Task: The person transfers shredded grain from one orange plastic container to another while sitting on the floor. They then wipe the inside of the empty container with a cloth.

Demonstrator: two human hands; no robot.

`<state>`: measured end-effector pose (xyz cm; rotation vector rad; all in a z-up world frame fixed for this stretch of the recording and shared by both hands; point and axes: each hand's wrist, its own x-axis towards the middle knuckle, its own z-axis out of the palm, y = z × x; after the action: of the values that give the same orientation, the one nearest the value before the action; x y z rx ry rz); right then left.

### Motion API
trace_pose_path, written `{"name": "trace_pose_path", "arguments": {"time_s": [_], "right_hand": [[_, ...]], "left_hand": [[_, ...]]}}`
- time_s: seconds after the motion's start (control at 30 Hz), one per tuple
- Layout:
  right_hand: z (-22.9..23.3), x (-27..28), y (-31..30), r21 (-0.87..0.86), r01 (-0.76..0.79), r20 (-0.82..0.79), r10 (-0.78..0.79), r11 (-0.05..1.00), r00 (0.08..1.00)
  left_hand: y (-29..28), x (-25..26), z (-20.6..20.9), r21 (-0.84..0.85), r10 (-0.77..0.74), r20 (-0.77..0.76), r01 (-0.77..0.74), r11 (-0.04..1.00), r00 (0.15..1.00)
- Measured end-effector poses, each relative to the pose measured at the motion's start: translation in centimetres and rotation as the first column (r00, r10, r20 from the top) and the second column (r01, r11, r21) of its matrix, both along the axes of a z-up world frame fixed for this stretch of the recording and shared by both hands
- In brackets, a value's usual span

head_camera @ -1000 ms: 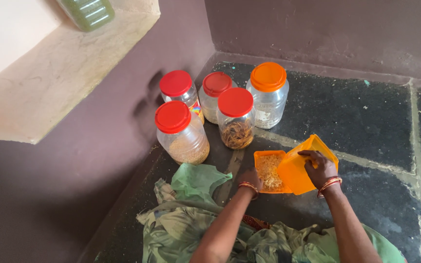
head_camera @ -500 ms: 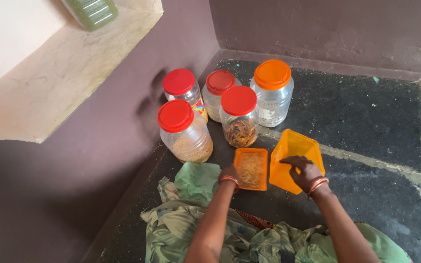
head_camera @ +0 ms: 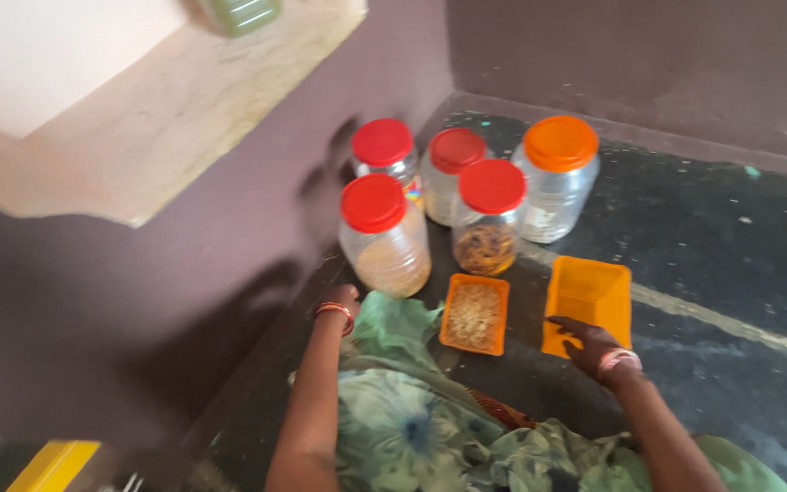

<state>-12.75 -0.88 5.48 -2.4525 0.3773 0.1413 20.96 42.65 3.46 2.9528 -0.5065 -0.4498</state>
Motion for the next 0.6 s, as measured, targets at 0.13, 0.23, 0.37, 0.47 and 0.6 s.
{"name": "trace_pose_path", "arguments": {"time_s": [0.13, 0.23, 0.37, 0.47, 0.6], "right_hand": [[-3.4, 0.0, -1.8, -0.028, 0.047, 0.033, -0.046, 0.999, 0.998], [-4.2, -0.7, -3.5, -0.087, 0.062, 0.008, -0.062, 0.994, 0.998], [-4.3, -1.2, -3.8, -0.128, 0.074, -0.015, -0.077, 0.989, 0.997], [-3.8, -1.3, -3.6, -0.224, 0.076, -0.162, -0.114, 0.972, 0.980], [-3.3, -0.9, -2.7, -0.216, 0.042, -0.052, -0.054, 0.976, 0.997]], "left_hand": [[6.8, -1.7, -1.6, -0.130, 0.188, -0.087, -0.198, 0.972, 0.978], [8.4, -3.7, -3.2, -0.065, 0.124, -0.221, -0.142, 0.988, 0.967], [9.4, -4.4, -4.0, 0.102, 0.084, -0.257, -0.060, 0.993, 0.963], [9.1, -4.2, -3.9, 0.210, 0.077, -0.222, -0.030, 0.977, 0.972], [9.3, -6.0, -4.5, 0.085, 0.032, -0.248, -0.011, 0.996, 0.968]]}}
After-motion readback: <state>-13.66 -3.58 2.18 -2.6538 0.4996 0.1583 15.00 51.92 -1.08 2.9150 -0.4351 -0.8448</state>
